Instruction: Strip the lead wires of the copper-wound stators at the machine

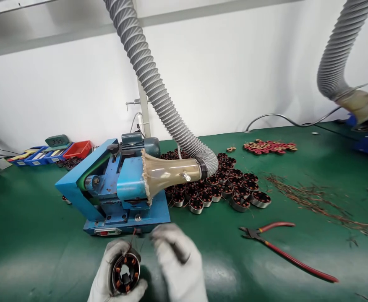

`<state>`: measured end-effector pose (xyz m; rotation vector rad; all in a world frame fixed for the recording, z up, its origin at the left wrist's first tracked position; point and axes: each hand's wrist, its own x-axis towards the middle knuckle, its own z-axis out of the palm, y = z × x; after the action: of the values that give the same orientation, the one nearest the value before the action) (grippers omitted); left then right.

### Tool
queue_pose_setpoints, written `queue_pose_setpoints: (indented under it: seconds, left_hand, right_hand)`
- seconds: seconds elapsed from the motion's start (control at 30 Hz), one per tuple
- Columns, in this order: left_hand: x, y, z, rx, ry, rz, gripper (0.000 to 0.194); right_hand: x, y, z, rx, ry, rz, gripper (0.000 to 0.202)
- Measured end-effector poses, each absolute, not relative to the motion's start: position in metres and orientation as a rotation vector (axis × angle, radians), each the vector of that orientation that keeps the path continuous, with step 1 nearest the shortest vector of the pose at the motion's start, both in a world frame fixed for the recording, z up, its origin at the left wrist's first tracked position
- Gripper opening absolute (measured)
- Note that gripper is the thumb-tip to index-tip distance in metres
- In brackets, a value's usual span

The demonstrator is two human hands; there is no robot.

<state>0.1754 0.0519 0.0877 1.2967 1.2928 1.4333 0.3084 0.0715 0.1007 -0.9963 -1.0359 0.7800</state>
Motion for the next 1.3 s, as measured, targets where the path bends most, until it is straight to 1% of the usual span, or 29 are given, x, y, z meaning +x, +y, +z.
queue_pose_setpoints:
  seconds: [0.03, 0.1, 0.13, 0.2, 0.3, 0.43, 0.5, 0.63, 0.77, 0.97, 1.1, 1.2, 1.3]
  left_hand:
    - [0.177, 0.055, 0.089, 1.255, 1.248, 1.445, 0.043]
    - [0.178, 0.061, 0.088, 1.190, 1.188, 1.454, 0.041]
    - [0.179, 0.064, 0.085, 1.178, 1.186, 1.457, 0.039]
    - [0.181, 0.069, 0.077, 1.161, 1.226, 1.451, 0.037]
    - [0.184, 0.082, 0.061, 1.090, 1.214, 1.434, 0.038]
    - [0.191, 0.103, 0.046, 1.013, 1.186, 1.473, 0.032]
    - [0.195, 0.112, 0.048, 1.010, 1.183, 1.480, 0.030]
    - [0.201, 0.123, 0.062, 1.042, 1.246, 1.412, 0.032]
    - [0.201, 0.123, 0.071, 1.115, 1.307, 1.359, 0.032]
    - [0.200, 0.125, 0.070, 1.130, 1.310, 1.350, 0.033]
    - [0.198, 0.120, 0.070, 1.144, 1.313, 1.346, 0.034]
    - [0.191, 0.103, 0.063, 1.167, 1.296, 1.358, 0.039]
    - [0.179, 0.084, 0.058, 1.295, 1.287, 1.453, 0.044]
  right_hand:
    - [0.306, 0.068, 0.098, -0.967, -1.212, 0.672, 0.006]
    - [0.299, 0.065, 0.092, -0.918, -1.492, 0.427, 0.024]
    - [0.295, 0.065, 0.089, -0.926, -1.555, 0.339, 0.029]
    - [0.288, 0.071, 0.084, -1.016, -1.569, 0.249, 0.028]
    - [0.281, 0.086, 0.078, -1.190, -1.534, 0.268, 0.026]
    - [0.274, 0.105, 0.079, -1.331, -1.513, 0.402, 0.025]
    - [0.272, 0.113, 0.081, -1.372, -1.483, 0.476, 0.027]
    - [0.271, 0.123, 0.083, -1.404, -1.409, 0.565, 0.032]
    - [0.272, 0.126, 0.081, -1.407, -1.382, 0.609, 0.031]
    - [0.272, 0.127, 0.082, -1.382, -1.367, 0.619, 0.031]
    - [0.271, 0.122, 0.075, -1.370, -1.367, 0.556, 0.028]
    - [0.276, 0.107, 0.067, -1.239, -1.467, 0.463, 0.023]
    - [0.288, 0.087, 0.068, -1.128, -1.656, 0.386, 0.020]
